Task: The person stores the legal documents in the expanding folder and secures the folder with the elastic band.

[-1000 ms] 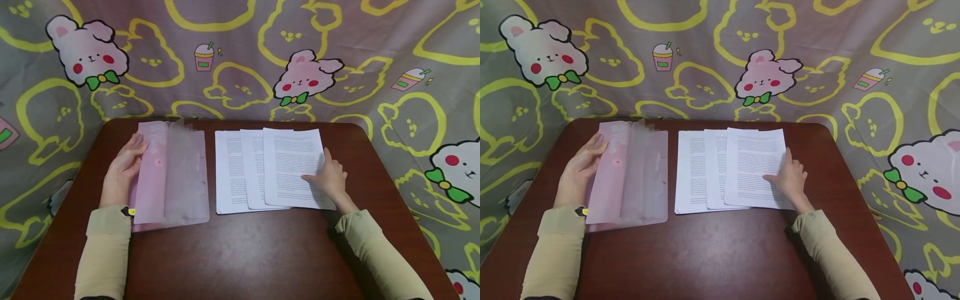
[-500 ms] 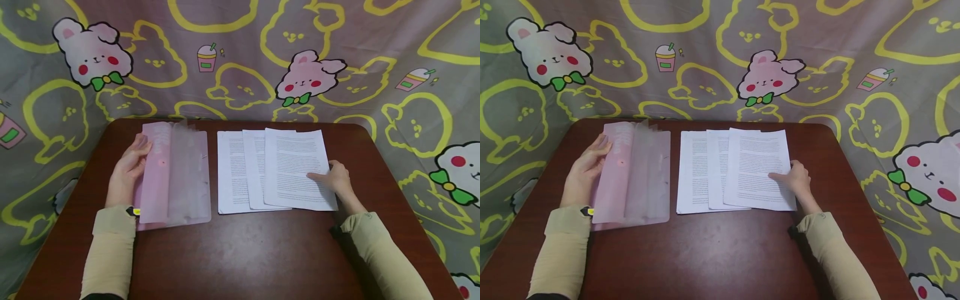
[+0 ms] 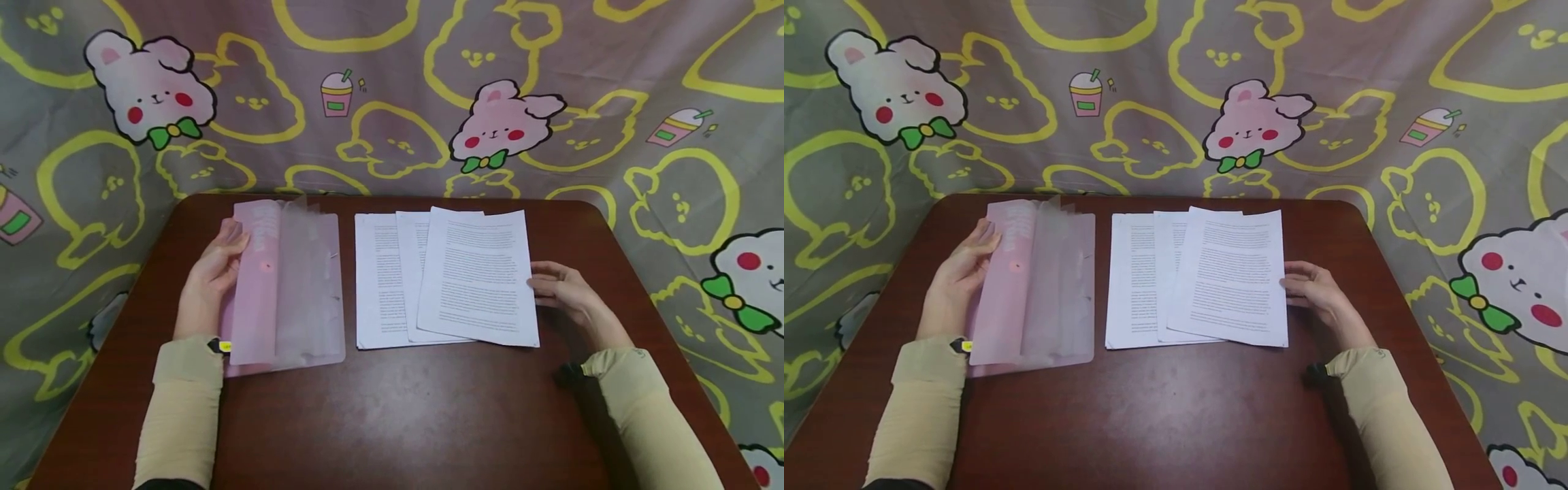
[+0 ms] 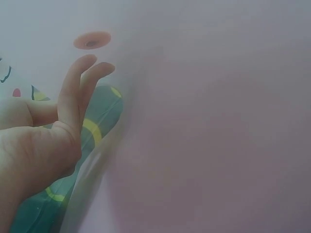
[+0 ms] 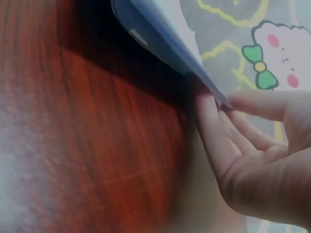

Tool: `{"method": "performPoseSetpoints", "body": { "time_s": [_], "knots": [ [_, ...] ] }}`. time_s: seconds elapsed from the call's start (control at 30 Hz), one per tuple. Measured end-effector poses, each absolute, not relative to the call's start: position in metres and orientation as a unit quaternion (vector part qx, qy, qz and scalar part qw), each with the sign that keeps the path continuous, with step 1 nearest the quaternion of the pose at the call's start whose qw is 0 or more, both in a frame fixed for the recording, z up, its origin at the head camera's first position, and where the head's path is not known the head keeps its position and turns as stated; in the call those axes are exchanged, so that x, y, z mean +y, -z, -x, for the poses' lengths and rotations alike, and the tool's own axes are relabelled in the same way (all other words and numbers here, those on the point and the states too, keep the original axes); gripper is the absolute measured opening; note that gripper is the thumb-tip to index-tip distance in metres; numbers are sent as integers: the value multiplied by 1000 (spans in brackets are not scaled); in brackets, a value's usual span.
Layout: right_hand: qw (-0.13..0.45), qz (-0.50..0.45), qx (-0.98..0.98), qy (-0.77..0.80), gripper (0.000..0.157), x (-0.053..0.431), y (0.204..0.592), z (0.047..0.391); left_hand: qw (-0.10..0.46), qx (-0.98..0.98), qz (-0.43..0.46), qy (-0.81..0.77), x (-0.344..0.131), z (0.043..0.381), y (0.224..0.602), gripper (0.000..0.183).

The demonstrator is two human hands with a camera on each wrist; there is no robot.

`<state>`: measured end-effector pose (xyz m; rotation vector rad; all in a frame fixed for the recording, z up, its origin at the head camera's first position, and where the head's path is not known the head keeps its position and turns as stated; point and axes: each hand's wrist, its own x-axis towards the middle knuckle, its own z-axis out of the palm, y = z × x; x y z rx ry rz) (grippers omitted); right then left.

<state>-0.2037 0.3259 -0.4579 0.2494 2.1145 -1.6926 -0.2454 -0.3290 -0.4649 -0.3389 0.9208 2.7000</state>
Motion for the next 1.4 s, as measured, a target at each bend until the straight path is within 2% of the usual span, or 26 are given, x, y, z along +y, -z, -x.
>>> {"method": "performPoseSetpoints", "body": {
  "time_s": [0.37,0.73,1.13,1.4],
  "knots": [
    [258,-86,681,680,85,325,461,204,138,318,123,-930,-328,245,466,99],
    [303,-44,604,736,86,324,458,201,137,297,126,-937,-326,245,465,99],
    [305,4,573,761,85,326,456,198,139,307,125,-933,-326,247,465,100],
    [326,10,542,774,84,327,463,200,141,316,126,-930,-324,246,467,97]
  ]
}}
